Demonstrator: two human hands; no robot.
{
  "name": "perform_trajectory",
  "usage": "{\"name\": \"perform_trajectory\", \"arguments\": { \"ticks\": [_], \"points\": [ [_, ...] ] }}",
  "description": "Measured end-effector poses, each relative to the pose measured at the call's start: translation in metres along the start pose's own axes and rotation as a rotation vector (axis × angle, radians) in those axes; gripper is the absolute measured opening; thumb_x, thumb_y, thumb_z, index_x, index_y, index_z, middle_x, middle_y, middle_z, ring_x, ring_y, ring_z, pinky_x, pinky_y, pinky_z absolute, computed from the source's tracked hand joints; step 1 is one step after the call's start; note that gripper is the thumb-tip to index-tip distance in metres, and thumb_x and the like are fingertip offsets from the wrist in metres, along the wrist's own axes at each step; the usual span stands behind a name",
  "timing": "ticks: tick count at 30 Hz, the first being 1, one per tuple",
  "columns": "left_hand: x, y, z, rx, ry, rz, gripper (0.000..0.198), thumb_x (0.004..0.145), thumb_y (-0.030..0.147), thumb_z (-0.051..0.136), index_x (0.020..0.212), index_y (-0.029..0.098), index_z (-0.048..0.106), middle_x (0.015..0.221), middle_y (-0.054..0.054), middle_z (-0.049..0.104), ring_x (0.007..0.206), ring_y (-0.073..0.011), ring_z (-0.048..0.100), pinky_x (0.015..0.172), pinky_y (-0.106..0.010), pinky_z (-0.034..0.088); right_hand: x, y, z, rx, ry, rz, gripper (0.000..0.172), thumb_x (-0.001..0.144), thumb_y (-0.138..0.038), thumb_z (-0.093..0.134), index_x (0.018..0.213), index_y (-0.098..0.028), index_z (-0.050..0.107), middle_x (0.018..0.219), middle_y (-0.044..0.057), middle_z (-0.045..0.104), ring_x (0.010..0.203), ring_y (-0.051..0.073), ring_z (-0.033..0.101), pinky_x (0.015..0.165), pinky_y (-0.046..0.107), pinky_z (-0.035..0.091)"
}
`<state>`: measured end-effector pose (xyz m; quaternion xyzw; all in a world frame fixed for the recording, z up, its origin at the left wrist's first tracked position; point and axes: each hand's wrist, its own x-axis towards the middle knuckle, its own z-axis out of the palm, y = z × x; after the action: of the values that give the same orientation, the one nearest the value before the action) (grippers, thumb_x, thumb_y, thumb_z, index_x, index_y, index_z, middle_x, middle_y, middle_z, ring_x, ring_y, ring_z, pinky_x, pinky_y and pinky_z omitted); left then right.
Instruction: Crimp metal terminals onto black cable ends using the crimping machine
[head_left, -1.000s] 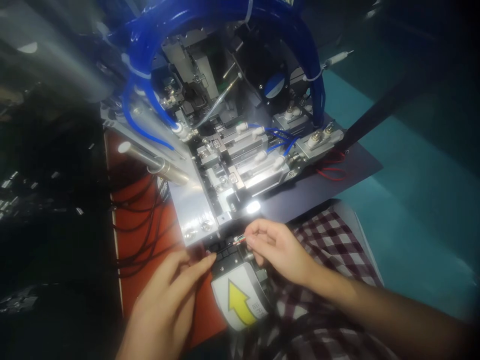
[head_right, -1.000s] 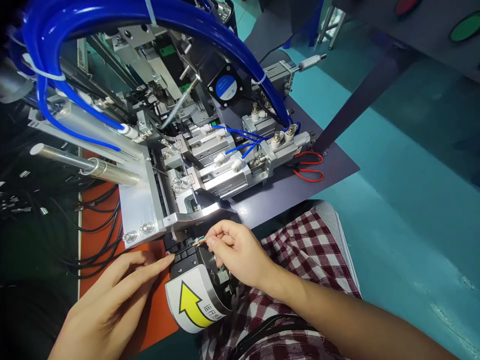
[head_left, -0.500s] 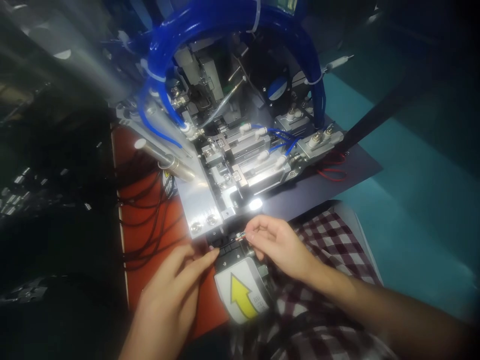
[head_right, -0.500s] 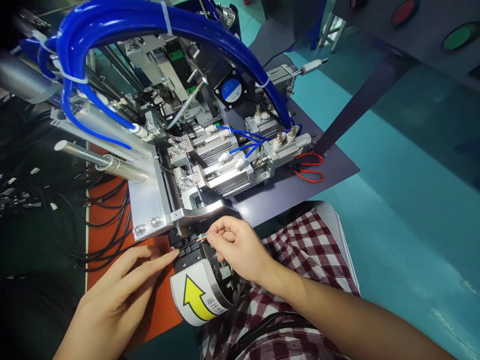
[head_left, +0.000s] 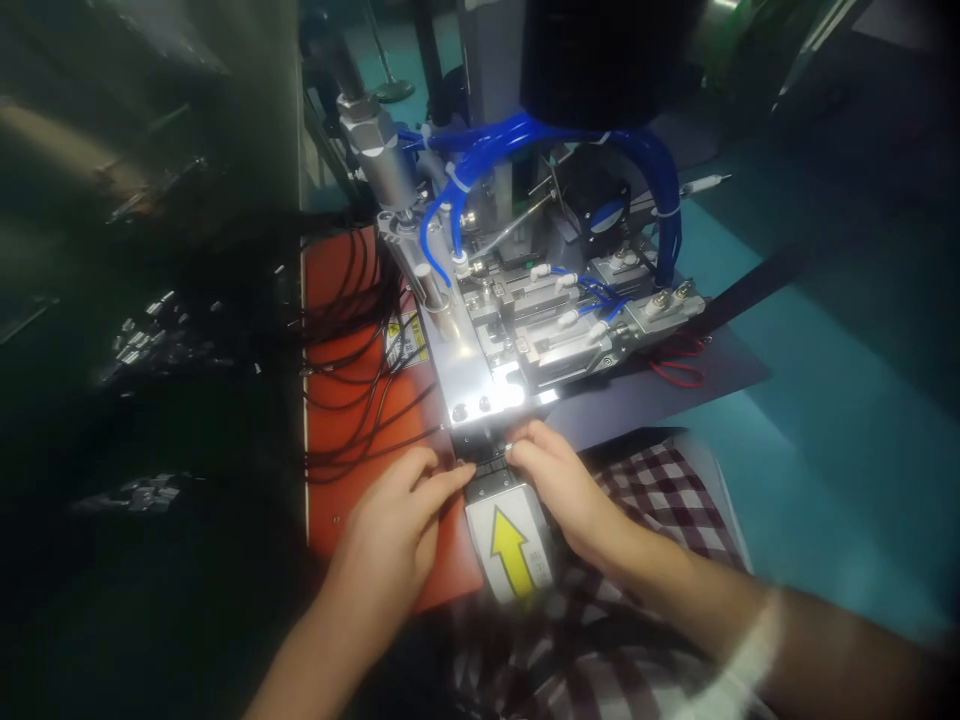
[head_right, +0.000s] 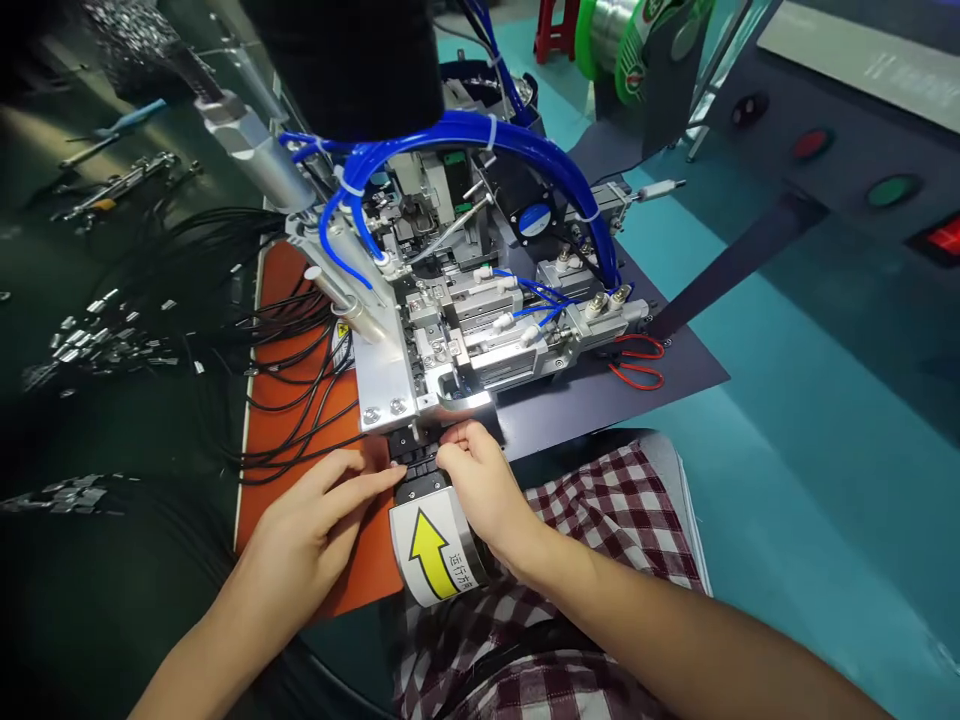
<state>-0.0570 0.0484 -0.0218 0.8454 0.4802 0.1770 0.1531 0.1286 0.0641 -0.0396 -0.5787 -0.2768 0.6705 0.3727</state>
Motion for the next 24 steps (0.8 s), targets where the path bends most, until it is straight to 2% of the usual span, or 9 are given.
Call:
{"name": "perform_trajectory", "arguments": {
  "ticks": [4, 8, 12, 17, 24],
  "points": [
    [0.002, 0.003, 0.001, 0.015, 0.015, -0.001, 0.035, 0.089, 0.007, 0.043, 0.106, 0.017, 0.071, 0.093, -0.007, 0.063, 0.082, -0.0161, 0.064, 0.069, -0.023, 0.054, -0.002, -0.001, 0.002, -0.021, 0.042, 0.006, 0.007, 0.069, -0.023, 0.052, 0.067, -0.02, 0.046, 0.066, -0.006, 0.044, 0.063, 0.012, 0.038, 0.06, 0.028, 0.031],
    [-0.003, 0.005, -0.001, 0.029, 0.005, -0.037, 0.028, 0.091, 0.01, 0.043, 0.103, 0.012, 0.068, 0.094, -0.009, 0.065, 0.087, -0.0183, 0.064, 0.076, -0.028, 0.055, -0.003, -0.004, 0.0, -0.046, 0.018, -0.002, 0.006, 0.07, -0.023, 0.053, 0.068, -0.02, 0.048, 0.066, -0.006, 0.044, 0.062, 0.012, 0.039, 0.058, 0.027, 0.032],
    [-0.014, 0.004, -0.006, 0.03, -0.039, -0.042, 0.029, 0.093, 0.01, 0.042, 0.113, 0.013, 0.062, 0.105, -0.01, 0.064, 0.095, -0.0181, 0.062, 0.083, -0.03, 0.055, -0.002, -0.003, -0.002, -0.053, -0.002, 0.004, 0.006, 0.071, -0.025, 0.054, 0.072, -0.02, 0.05, 0.066, -0.005, 0.047, 0.062, 0.013, 0.043, 0.057, 0.027, 0.034],
    [-0.022, -0.004, -0.011, 0.021, 0.021, 0.047, 0.026, 0.094, 0.012, 0.045, 0.116, 0.016, 0.059, 0.103, -0.008, 0.063, 0.094, -0.0175, 0.06, 0.083, -0.031, 0.053, 0.0, -0.002, -0.003, -0.065, -0.019, 0.005, 0.006, 0.072, -0.025, 0.054, 0.073, -0.02, 0.051, 0.067, -0.004, 0.05, 0.062, 0.013, 0.046, 0.057, 0.027, 0.036],
    [-0.035, -0.013, -0.024, 0.103, -0.145, 0.054, 0.04, 0.093, 0.009, 0.04, 0.132, 0.017, 0.05, 0.111, -0.01, 0.059, 0.098, -0.0181, 0.057, 0.083, -0.03, 0.052, -0.003, -0.006, -0.005, -0.095, -0.022, 0.001, 0.005, 0.072, -0.023, 0.055, 0.071, -0.019, 0.052, 0.065, -0.004, 0.049, 0.06, 0.012, 0.044, 0.056, 0.026, 0.035]
  ]
}}
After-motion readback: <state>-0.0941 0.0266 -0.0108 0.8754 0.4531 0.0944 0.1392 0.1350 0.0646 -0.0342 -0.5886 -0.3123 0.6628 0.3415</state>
